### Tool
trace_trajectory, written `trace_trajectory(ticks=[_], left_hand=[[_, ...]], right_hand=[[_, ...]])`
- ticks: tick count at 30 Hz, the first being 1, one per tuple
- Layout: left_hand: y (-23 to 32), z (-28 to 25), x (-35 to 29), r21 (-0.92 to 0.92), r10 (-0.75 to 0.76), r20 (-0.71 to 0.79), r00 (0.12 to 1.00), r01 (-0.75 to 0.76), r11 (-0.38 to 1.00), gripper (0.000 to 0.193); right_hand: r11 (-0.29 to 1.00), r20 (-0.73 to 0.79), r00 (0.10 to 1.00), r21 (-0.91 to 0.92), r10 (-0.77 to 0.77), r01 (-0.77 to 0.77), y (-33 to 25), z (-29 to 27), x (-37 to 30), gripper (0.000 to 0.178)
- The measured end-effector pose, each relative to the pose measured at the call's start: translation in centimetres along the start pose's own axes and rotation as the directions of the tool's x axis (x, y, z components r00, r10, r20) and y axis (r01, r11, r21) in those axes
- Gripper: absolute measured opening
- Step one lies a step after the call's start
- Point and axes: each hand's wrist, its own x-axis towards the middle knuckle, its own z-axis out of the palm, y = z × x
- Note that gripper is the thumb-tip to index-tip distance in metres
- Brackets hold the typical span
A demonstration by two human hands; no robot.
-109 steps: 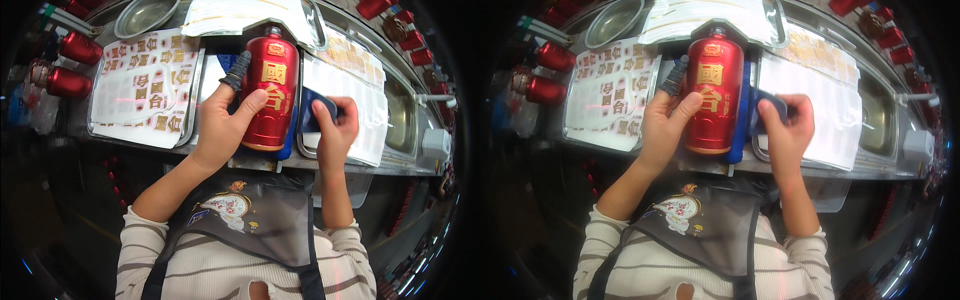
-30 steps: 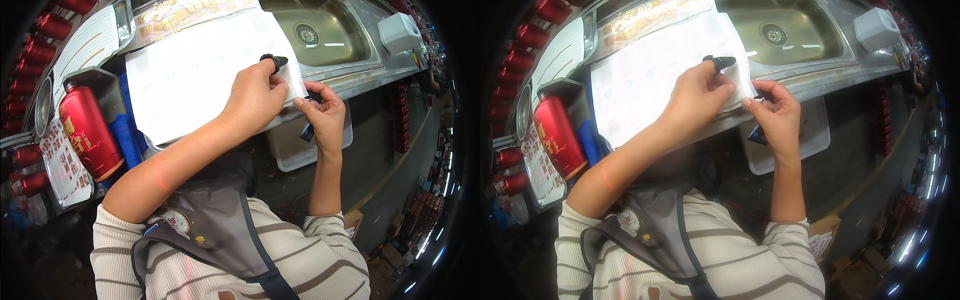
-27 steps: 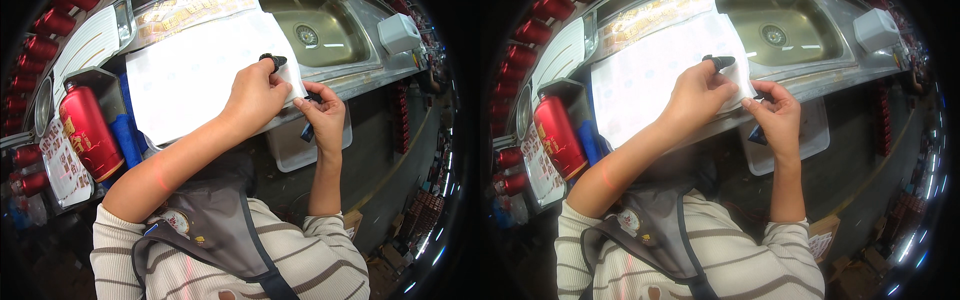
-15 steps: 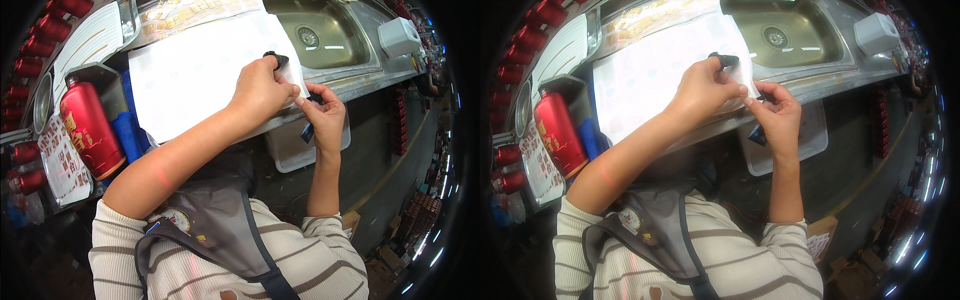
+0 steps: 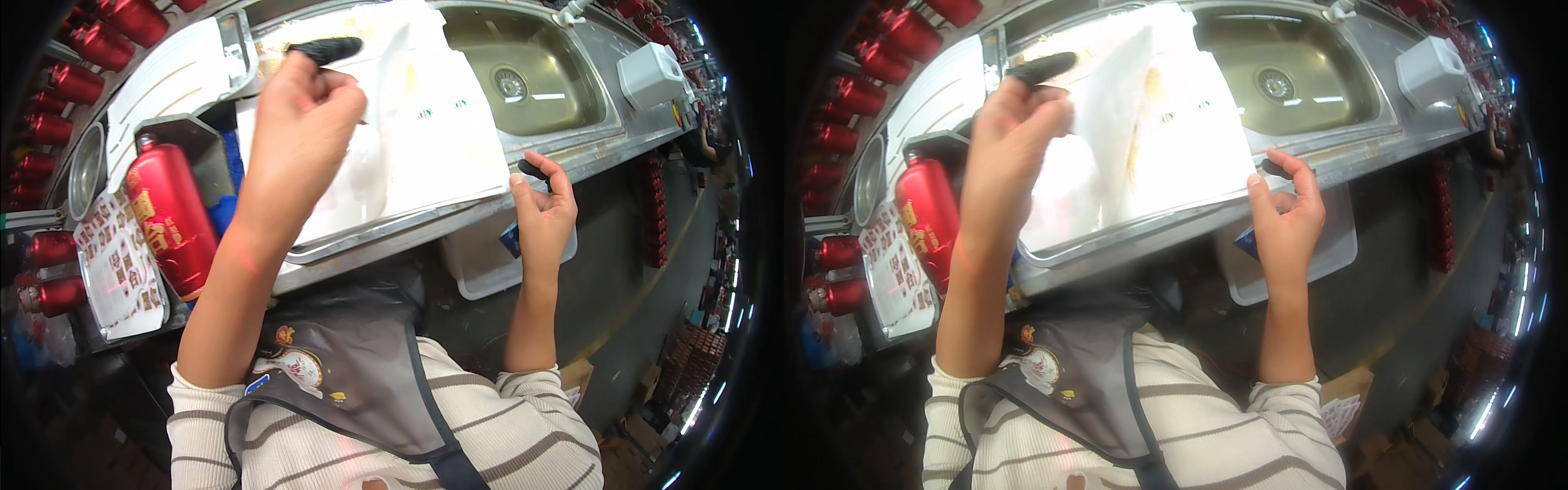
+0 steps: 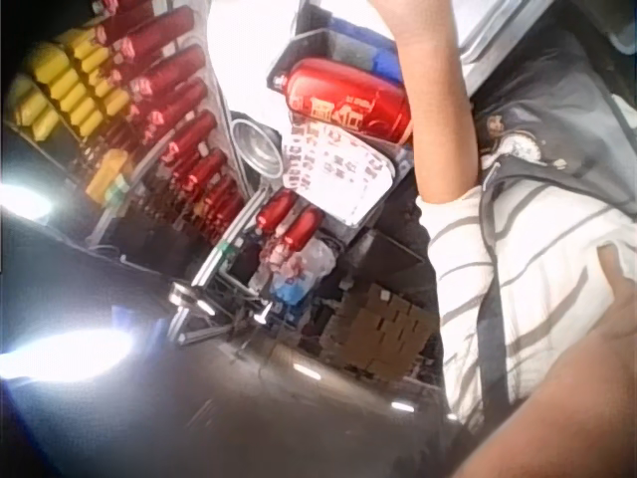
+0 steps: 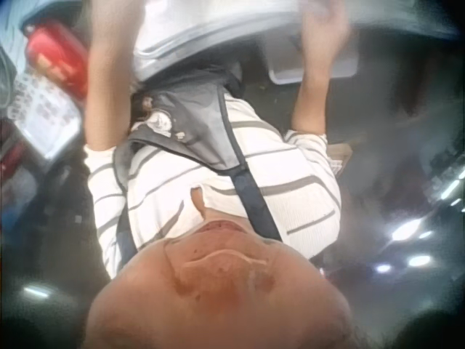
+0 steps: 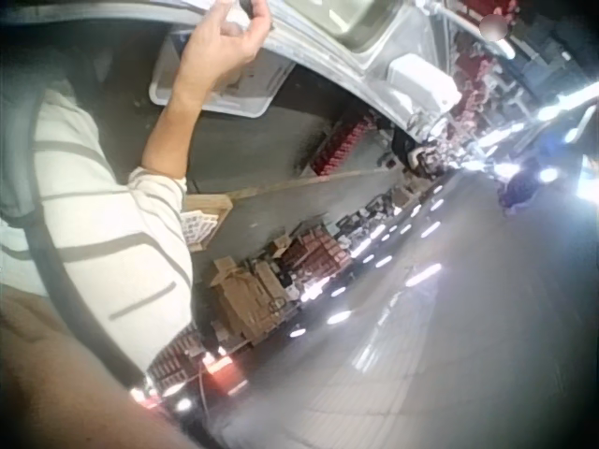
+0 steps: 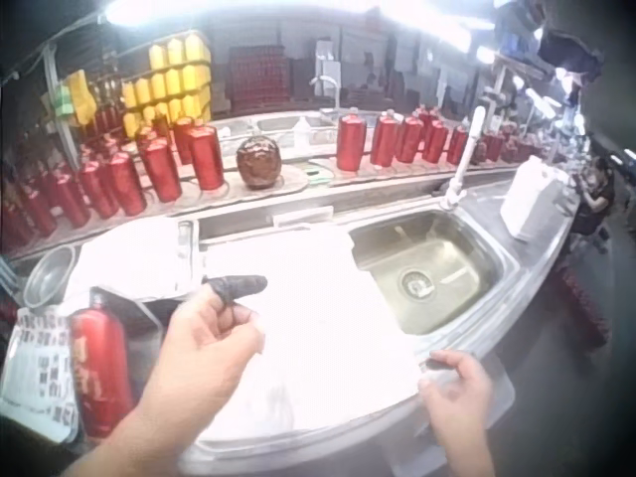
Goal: The person applies gold stickers to red cylindrical containers. They peel stickers from a sheet, align them on the container, and smooth them with a blue squeegee. The person repeats this process on multiple containers.
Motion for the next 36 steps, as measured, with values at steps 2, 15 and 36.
trace_trajectory(ticks=[2, 15, 36], left_hand=[[2.2, -2.1, -0.3, 0.078, 0.06, -0.007, 0.998, -0.059, 0.995, 0.031], [8.0, -5.8, -6.0, 0.123, 0.385, 0.193, 0.903, -0.411, 0.903, 0.039], [1.1, -27.0, -10.3, 0.047, 0.102, -0.435, 0.895, -0.09, 0.995, 0.022]], right_hand=[[0.997, 0.09, 0.994, 0.055, -0.062, 0.057, -2.3, 1.4, -0.7, 0.041], [0.906, -0.06, 0.997, 0.416, -0.057, 0.077, -6.9, 6.4, -2.2, 0.032], [0.997, -0.533, 0.845, -0.026, 0.049, -0.074, 24.2, -12.6, 3.5, 0.009]])
